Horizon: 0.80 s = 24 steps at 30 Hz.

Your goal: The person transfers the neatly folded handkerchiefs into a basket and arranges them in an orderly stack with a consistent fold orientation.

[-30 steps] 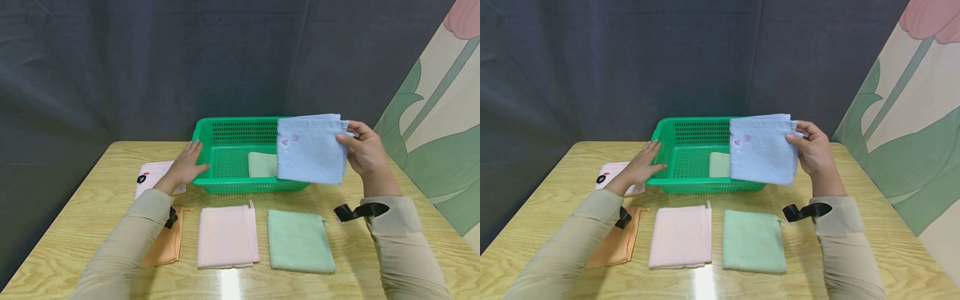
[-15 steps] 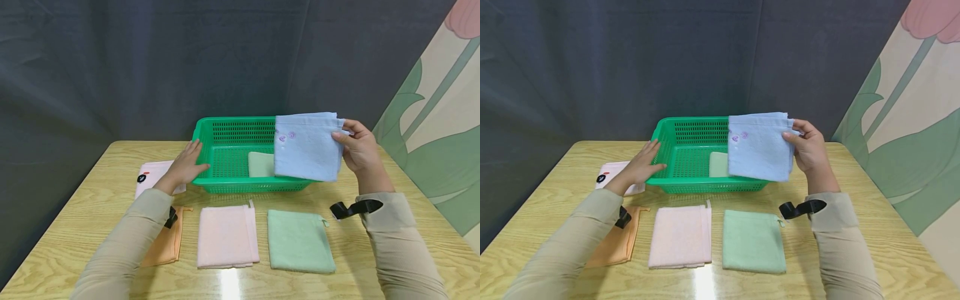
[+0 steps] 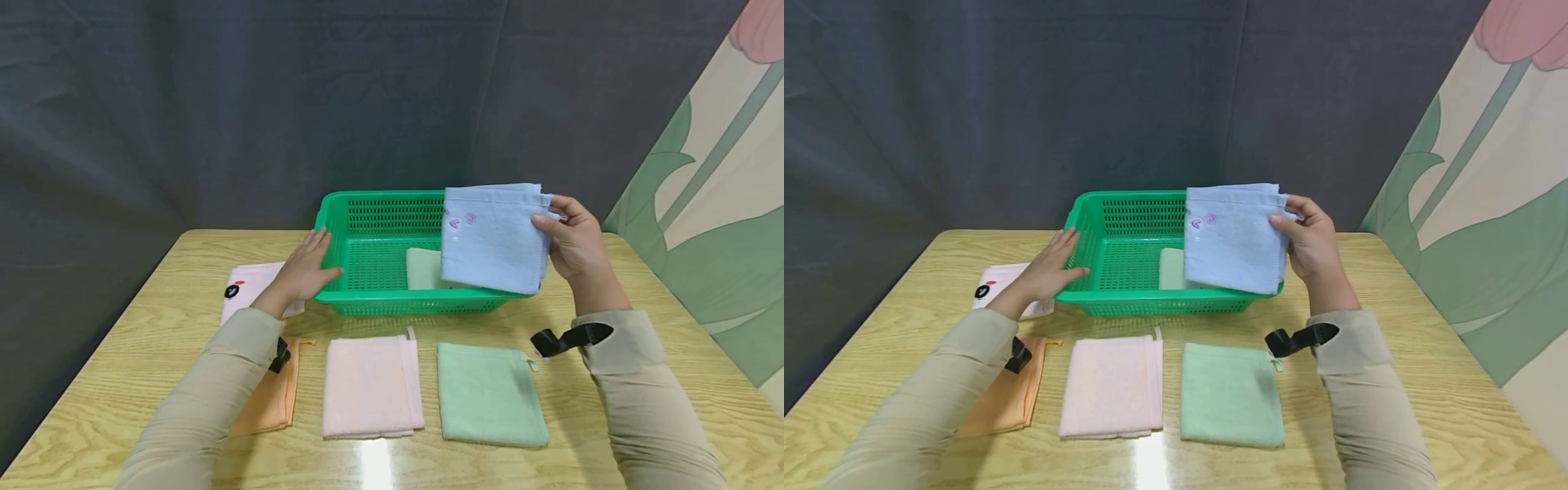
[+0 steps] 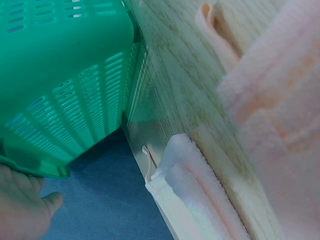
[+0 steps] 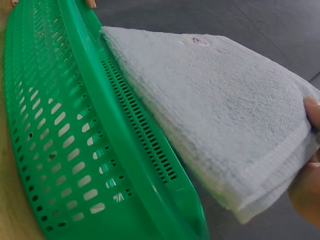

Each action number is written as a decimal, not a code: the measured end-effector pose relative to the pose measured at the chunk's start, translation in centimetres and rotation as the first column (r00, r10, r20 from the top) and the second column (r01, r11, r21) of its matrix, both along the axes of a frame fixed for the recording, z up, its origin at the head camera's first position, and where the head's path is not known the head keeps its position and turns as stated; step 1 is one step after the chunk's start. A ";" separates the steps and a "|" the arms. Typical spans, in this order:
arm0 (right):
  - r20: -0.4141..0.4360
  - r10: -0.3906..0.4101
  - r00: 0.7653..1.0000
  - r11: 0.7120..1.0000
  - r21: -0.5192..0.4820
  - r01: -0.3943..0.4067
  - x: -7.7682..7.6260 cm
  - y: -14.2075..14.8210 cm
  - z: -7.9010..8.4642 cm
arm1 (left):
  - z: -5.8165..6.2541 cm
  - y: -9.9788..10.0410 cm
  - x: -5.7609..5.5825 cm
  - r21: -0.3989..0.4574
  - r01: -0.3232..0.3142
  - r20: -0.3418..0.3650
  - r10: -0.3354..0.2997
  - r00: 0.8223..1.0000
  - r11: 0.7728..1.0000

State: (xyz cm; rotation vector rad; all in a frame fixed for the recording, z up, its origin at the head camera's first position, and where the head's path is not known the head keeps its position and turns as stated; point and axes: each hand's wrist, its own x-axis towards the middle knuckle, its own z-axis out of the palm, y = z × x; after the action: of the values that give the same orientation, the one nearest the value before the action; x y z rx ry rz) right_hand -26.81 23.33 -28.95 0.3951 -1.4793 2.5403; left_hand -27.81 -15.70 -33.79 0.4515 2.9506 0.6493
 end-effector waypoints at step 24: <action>0.031 -0.034 0.999 0.999 0.007 0.034 -1.1 -1.0 -0.3 | -0.2 0.2 -0.1 0.004 0.010 0.003 -0.010 1.000 1.000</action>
State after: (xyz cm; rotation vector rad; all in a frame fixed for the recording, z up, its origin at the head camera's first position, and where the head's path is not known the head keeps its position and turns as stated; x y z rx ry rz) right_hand -27.96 22.35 -29.27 0.3297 -1.4922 2.5276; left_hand -27.87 -15.54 -33.98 0.4648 2.9427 0.6540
